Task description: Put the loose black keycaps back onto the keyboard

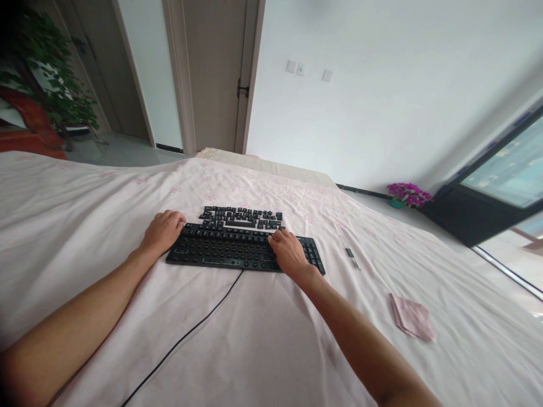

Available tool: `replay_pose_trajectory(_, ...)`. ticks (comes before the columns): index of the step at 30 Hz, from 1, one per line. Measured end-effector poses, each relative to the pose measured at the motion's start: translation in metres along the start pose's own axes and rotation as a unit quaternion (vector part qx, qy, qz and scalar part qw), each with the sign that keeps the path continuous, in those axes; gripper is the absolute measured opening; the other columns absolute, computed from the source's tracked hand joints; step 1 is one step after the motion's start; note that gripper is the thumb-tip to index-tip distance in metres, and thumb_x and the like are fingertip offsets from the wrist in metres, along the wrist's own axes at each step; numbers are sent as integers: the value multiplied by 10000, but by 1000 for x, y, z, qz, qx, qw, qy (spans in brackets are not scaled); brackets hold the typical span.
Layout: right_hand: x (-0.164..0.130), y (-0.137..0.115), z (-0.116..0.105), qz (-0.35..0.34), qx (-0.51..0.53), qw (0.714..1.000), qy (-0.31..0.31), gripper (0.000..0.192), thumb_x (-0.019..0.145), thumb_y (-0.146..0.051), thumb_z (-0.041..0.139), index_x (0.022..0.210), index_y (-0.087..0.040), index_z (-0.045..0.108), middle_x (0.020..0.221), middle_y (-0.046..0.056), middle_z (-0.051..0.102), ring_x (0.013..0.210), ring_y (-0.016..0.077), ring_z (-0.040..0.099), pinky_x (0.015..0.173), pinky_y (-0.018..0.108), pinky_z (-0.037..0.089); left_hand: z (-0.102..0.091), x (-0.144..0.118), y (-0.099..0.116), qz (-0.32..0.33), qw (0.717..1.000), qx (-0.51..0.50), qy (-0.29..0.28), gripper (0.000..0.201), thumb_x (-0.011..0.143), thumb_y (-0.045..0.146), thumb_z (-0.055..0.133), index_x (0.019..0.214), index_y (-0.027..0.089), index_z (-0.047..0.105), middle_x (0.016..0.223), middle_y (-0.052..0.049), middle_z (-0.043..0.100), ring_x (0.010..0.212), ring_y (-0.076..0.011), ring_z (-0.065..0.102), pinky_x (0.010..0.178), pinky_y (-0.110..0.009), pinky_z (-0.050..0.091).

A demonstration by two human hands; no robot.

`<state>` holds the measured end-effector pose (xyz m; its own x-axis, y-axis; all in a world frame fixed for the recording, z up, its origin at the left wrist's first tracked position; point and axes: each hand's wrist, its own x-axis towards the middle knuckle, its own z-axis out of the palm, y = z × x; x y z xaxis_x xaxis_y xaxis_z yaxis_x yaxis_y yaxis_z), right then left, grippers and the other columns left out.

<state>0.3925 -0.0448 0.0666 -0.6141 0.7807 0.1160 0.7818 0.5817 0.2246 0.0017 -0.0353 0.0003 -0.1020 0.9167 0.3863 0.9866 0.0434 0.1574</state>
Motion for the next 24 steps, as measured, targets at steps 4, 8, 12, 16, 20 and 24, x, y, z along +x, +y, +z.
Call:
replay_pose_trajectory(4,-4,-7,-2,1,-23,999,-24,405,909,-80,467,1279,-174,606,1170,133,614,1069,260,502,878,350,393,0,0,0,3,1000,-3,-2,200,909,248,445,980,222,630,1052,-93,620,988,-267,549,889,-381,446)
replay_pose_trajectory(8,-4,-8,-6,1,-18,999,-28,434,866,-56,497,1269,-168,616,1174,140,617,1080,271,509,882,360,408,-1,0,0,6,1000,0,-4,200,909,248,443,982,218,627,1057,-93,621,984,-259,550,898,-375,447)
replay_pose_trajectory(12,-2,10,-7,8,96,995,-8,520,798,13,462,1209,-220,679,1138,82,672,1057,237,562,890,325,434,-3,-1,1,0,1000,2,-12,217,916,250,430,990,217,631,1069,-95,623,990,-258,552,891,-371,451)
replay_pose_trajectory(16,-5,42,0,119,235,961,81,616,757,33,379,1229,-221,684,1079,35,727,1027,189,631,919,287,461,-6,0,2,-4,1000,1,-17,225,913,246,431,1000,217,636,1083,-97,629,1005,-260,556,888,-370,451)
replay_pose_trajectory(20,-18,69,11,233,189,946,124,492,846,-63,394,1221,-172,693,1206,90,692,1130,222,614,994,341,442,-7,0,3,-10,1000,1,-23,228,915,244,428,1008,220,634,1101,-94,631,1012,-260,562,874,-366,452)
replay_pose_trajectory(24,-32,83,21,306,146,938,75,448,944,-228,403,1333,-141,609,1321,141,627,1210,265,578,1027,372,415,-9,-1,4,1,1000,3,-21,215,916,252,433,992,214,630,1085,-93,636,997,-262,566,863,-366,450)
